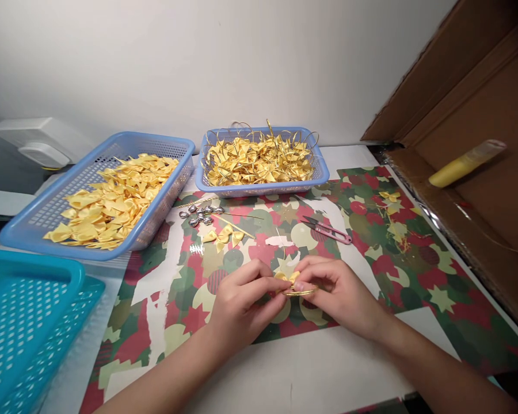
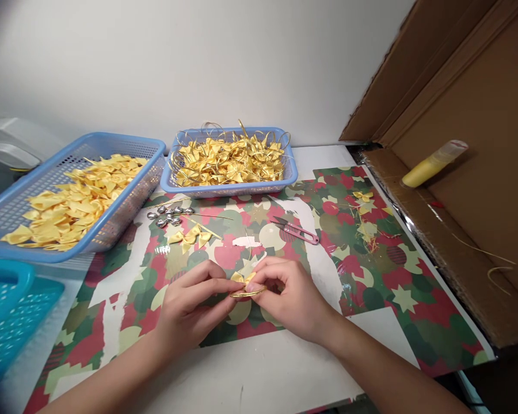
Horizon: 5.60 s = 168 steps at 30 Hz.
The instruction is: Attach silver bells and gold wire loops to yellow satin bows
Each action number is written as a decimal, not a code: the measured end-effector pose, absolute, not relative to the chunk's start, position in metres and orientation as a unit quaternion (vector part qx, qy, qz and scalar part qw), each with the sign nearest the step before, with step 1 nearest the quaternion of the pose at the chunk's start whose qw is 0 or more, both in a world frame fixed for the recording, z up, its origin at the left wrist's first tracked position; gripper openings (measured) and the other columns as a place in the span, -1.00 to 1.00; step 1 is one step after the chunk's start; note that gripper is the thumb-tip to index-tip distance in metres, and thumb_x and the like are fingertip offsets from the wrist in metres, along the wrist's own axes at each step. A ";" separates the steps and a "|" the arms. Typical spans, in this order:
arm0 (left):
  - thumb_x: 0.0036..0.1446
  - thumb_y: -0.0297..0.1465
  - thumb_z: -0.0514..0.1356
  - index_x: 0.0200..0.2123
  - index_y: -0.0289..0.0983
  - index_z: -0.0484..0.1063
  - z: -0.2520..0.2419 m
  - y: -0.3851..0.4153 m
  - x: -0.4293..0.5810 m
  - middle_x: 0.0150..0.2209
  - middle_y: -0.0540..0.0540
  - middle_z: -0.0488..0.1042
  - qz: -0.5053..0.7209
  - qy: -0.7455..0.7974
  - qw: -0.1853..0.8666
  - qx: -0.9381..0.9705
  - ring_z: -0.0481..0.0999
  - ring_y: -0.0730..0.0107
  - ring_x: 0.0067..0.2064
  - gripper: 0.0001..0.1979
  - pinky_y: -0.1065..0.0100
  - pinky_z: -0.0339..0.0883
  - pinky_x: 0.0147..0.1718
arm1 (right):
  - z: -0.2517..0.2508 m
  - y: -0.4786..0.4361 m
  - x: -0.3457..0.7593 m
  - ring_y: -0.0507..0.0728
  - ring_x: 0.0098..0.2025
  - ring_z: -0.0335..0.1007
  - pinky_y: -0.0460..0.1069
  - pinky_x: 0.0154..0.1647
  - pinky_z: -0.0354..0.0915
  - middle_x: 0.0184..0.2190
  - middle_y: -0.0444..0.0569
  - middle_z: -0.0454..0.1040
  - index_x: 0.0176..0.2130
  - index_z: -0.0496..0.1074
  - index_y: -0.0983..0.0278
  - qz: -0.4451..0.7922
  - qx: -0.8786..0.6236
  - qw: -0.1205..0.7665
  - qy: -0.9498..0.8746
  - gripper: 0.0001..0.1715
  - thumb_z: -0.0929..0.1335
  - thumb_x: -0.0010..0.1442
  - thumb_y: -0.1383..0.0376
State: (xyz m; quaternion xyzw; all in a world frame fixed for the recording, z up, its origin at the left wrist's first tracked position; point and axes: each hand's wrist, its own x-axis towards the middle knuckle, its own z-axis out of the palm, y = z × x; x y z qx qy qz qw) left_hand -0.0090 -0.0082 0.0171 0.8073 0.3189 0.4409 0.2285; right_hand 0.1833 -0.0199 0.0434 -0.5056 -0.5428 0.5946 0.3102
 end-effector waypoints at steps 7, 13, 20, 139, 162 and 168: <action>0.12 -0.58 0.22 -0.27 -0.28 0.54 0.016 -0.009 -0.009 -0.48 -0.02 0.37 0.439 0.323 0.218 0.809 0.38 0.50 -0.47 -0.85 0.48 0.29 -0.55 | 0.044 -0.020 0.183 -0.04 -0.41 0.26 -0.14 -0.46 0.20 -0.37 -0.08 0.38 -0.48 0.51 0.31 0.604 -0.496 0.327 -0.531 -0.83 0.37 0.12 0.33; 0.11 -0.57 0.22 -0.28 -0.25 0.53 0.018 -0.010 -0.007 -0.48 -0.01 0.38 0.433 0.328 0.207 0.813 0.39 0.50 -0.48 -0.85 0.48 0.31 -0.55 | 0.043 -0.021 0.183 -0.01 -0.38 0.31 -0.13 -0.43 0.26 -0.38 -0.07 0.39 -0.48 0.47 0.32 0.599 -0.487 0.346 -0.533 -0.85 0.37 0.11 0.34; 0.11 -0.58 0.22 -0.27 -0.26 0.53 0.018 -0.010 -0.007 -0.48 0.00 0.36 0.437 0.326 0.206 0.813 0.38 0.50 -0.48 -0.84 0.48 0.29 -0.55 | 0.044 -0.020 0.182 -0.01 -0.39 0.30 -0.13 -0.45 0.26 -0.40 -0.06 0.39 -0.48 0.46 0.32 0.594 -0.485 0.349 -0.538 -0.86 0.36 0.10 0.36; -0.07 -0.33 0.34 -0.54 -0.29 0.34 0.028 0.007 -0.001 -0.51 -0.04 0.51 0.360 0.492 0.679 0.411 0.47 0.44 -0.48 -0.76 0.41 0.34 -0.44 | 0.035 -0.059 0.174 0.06 -0.40 -0.01 0.01 -0.33 0.00 -0.47 -0.16 0.07 -0.24 0.18 0.15 0.667 -0.308 0.468 -0.491 -0.78 0.08 0.44 0.19; -0.24 -0.29 0.44 -0.61 -0.29 0.34 0.030 0.005 -0.008 -0.55 0.00 0.44 0.310 0.336 0.846 0.276 0.42 0.49 -0.56 -0.68 0.53 0.10 -0.71 | 0.014 -0.039 0.158 -0.06 -0.53 -0.15 -0.10 -0.46 0.00 -0.54 -0.26 0.01 -0.36 0.12 0.23 0.804 -0.362 0.389 -0.265 -0.53 0.34 0.23 -0.05; -0.16 -0.29 0.44 -0.58 -0.31 0.41 0.029 -0.004 -0.003 -0.48 -0.06 0.51 0.290 0.338 0.836 0.319 0.43 0.46 -0.49 -0.71 0.45 0.28 -0.53 | 0.010 -0.029 0.152 -0.06 -0.53 -0.02 -0.13 -0.51 0.03 -0.54 -0.26 0.10 -0.36 0.13 0.23 0.771 -0.426 0.401 -0.252 -0.49 0.40 0.13 -0.07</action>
